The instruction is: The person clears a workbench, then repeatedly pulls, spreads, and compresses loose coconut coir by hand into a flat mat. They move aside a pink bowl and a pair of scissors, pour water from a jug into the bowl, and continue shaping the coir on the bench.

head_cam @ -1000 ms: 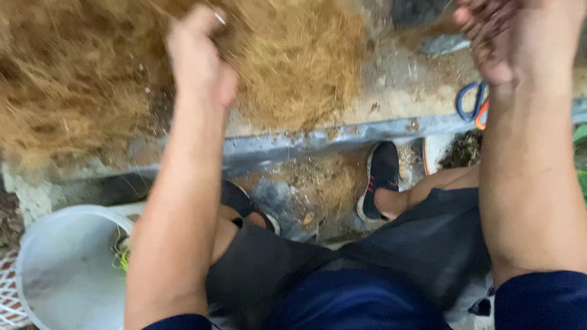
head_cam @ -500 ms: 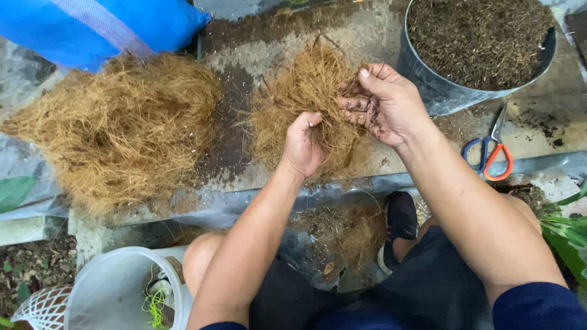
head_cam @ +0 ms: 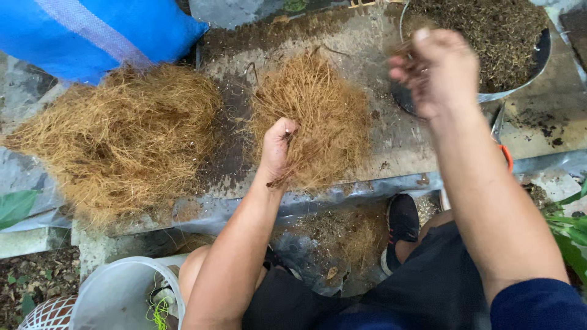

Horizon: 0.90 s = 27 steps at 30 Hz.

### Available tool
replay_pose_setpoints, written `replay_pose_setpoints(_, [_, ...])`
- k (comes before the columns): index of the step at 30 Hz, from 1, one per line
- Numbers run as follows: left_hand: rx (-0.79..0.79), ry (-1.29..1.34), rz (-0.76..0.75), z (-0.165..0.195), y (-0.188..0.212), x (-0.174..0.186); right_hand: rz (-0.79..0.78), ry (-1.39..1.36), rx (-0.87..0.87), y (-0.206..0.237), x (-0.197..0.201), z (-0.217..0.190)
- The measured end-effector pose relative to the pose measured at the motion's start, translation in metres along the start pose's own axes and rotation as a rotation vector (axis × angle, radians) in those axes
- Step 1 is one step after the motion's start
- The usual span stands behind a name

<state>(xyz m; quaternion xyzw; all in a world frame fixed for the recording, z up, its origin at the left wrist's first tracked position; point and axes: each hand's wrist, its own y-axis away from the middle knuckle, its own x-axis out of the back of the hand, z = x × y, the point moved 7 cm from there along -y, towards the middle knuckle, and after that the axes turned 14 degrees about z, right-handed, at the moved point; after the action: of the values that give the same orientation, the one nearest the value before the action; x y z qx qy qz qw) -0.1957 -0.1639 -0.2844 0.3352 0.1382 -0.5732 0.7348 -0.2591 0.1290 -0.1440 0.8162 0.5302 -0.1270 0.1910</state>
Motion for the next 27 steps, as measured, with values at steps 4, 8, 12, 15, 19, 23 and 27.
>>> replay_pose_setpoints(4, [0.099,0.248,-0.024,0.013,0.004,-0.005,-0.118,0.110,0.329,0.002,0.012,-0.032])
replay_pose_setpoints(8, [0.071,0.184,0.072,0.030,0.012,-0.014,-0.429,0.549,0.477,0.060,-0.016,0.009])
replay_pose_setpoints(12, [0.121,0.162,0.044,0.025,0.027,-0.033,-0.630,0.791,0.795,0.122,-0.037,0.044])
replay_pose_setpoints(15, [0.104,0.141,0.059,0.015,0.034,-0.041,-0.618,0.811,0.859,0.131,-0.042,0.054])
replay_pose_setpoints(19, [0.022,0.158,0.094,0.018,0.034,-0.038,-0.576,0.613,0.808,0.121,-0.043,0.054])
replay_pose_setpoints(23, [-0.037,0.280,0.126,0.038,0.026,-0.025,-0.442,0.371,0.109,0.087,-0.032,0.080])
replay_pose_setpoints(27, [-0.134,0.273,0.178,0.053,0.020,-0.016,-0.330,0.095,-0.165,0.075,-0.023,0.081])
